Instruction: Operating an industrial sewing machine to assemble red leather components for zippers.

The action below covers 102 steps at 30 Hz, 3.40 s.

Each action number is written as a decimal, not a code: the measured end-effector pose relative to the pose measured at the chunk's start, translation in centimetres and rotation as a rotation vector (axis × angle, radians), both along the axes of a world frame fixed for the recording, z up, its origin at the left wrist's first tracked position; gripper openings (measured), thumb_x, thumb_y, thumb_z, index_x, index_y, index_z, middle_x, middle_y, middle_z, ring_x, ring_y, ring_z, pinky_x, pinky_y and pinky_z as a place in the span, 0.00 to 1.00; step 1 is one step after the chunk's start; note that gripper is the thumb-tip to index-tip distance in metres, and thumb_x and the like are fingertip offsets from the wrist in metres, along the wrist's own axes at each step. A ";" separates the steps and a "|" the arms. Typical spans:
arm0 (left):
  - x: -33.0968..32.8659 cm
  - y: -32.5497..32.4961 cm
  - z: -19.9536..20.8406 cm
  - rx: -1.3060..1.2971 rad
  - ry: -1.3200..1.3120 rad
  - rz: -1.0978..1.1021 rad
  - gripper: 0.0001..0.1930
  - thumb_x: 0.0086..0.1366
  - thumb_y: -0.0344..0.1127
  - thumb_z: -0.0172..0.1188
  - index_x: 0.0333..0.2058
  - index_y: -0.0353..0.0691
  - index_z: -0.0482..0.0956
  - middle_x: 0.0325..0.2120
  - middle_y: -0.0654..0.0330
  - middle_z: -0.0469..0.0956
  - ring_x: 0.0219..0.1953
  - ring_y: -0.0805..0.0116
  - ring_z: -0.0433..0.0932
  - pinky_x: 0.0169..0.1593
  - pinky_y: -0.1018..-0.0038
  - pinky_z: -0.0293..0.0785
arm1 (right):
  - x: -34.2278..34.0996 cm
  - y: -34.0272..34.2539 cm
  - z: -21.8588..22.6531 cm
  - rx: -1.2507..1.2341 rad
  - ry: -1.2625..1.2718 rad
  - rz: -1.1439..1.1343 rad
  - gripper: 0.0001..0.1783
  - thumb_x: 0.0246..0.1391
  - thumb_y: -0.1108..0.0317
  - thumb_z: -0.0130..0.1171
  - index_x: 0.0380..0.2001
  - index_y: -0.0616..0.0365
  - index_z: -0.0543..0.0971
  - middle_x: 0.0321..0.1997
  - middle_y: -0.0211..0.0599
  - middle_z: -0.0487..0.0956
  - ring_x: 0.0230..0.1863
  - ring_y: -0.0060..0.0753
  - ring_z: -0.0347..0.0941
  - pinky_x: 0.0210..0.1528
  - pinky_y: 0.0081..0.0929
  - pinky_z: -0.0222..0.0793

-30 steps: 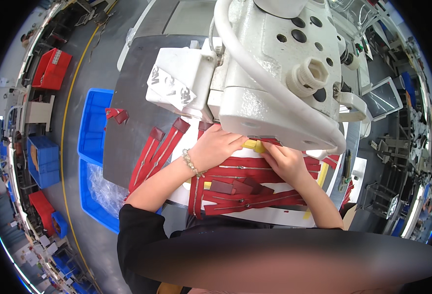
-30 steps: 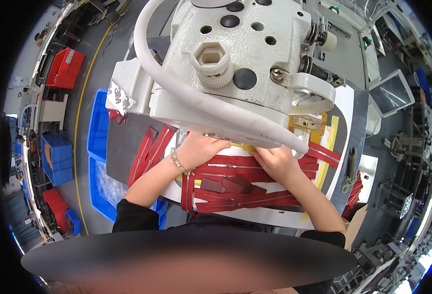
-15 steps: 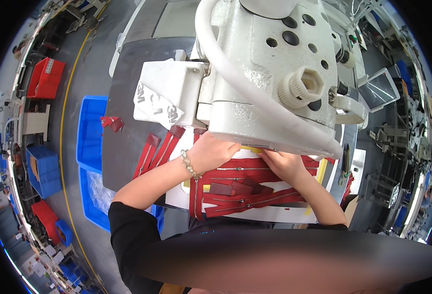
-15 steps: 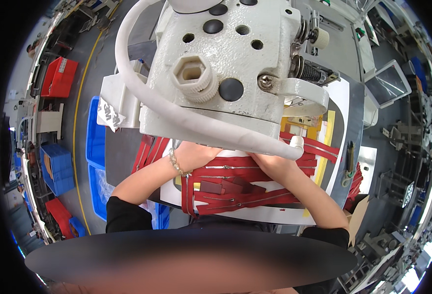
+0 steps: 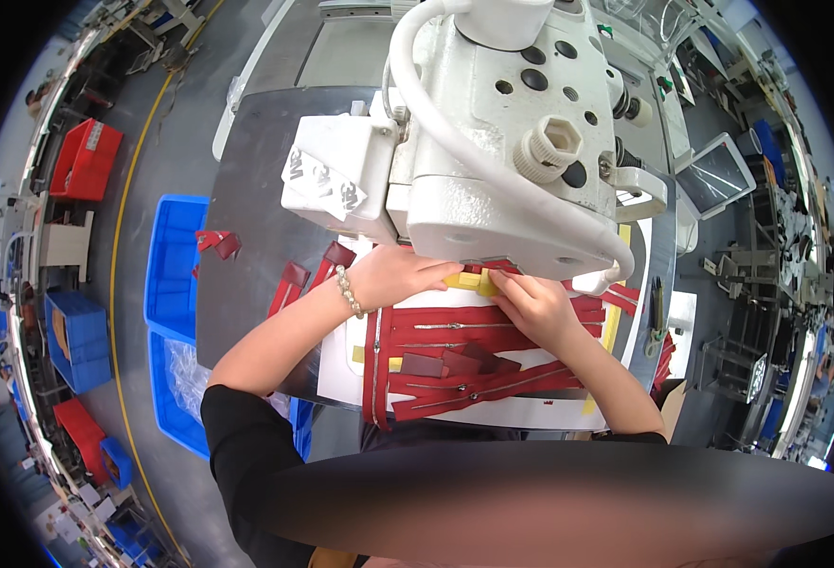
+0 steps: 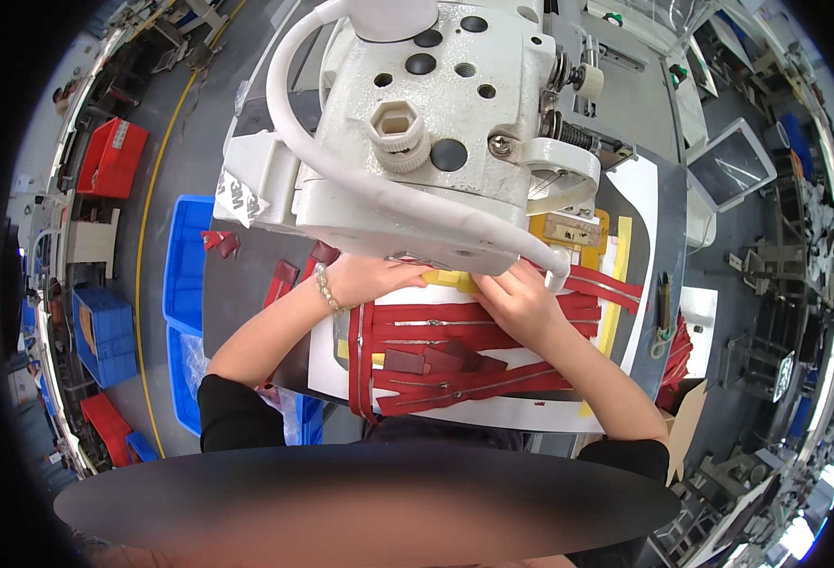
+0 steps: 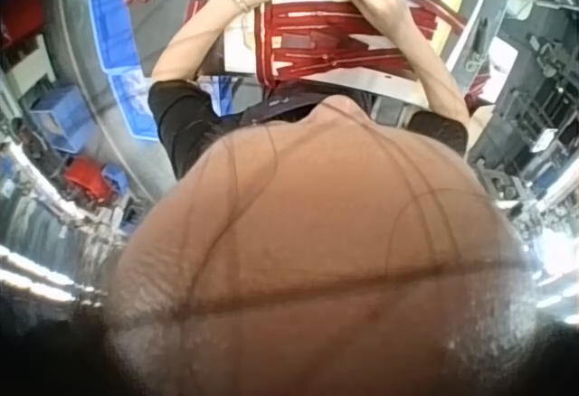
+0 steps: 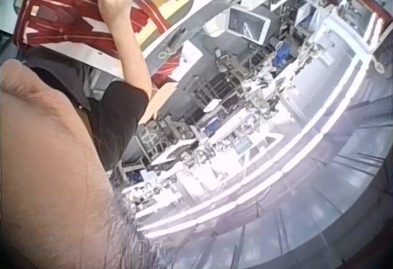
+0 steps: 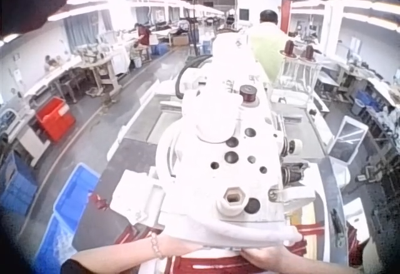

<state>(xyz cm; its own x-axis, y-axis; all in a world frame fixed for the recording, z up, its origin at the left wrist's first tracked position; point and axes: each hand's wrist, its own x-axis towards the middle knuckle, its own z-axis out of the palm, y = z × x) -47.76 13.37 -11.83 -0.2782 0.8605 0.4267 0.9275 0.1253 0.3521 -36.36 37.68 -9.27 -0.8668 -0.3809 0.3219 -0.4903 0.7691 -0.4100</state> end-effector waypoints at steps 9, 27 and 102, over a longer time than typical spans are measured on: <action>0.9 -0.3 1.2 -0.058 -0.138 0.048 0.11 0.60 0.39 0.59 0.42 0.47 0.76 0.31 0.67 0.80 0.27 0.67 0.80 0.23 0.73 0.73 | 0.3 0.3 -0.5 0.002 -0.054 -0.005 0.16 0.45 0.71 0.66 0.41 0.57 0.79 0.36 0.36 0.77 0.38 0.42 0.75 0.42 0.36 0.71; 1.1 0.0 0.5 -0.127 0.001 0.036 0.04 0.57 0.32 0.52 0.32 0.47 0.75 0.29 0.64 0.77 0.36 0.64 0.78 0.38 0.68 0.76 | 0.2 0.2 -0.8 0.044 0.075 0.002 0.17 0.41 0.73 0.69 0.39 0.61 0.81 0.39 0.41 0.80 0.43 0.45 0.76 0.48 0.40 0.71; 4.6 1.3 1.9 -0.073 0.135 0.332 0.22 0.56 0.33 0.60 0.50 0.33 0.73 0.48 0.52 0.75 0.51 0.57 0.73 0.58 0.62 0.67 | 0.5 -5.2 -0.5 0.284 0.239 -0.288 0.20 0.45 0.72 0.55 0.43 0.68 0.77 0.44 0.48 0.75 0.47 0.44 0.73 0.52 0.35 0.70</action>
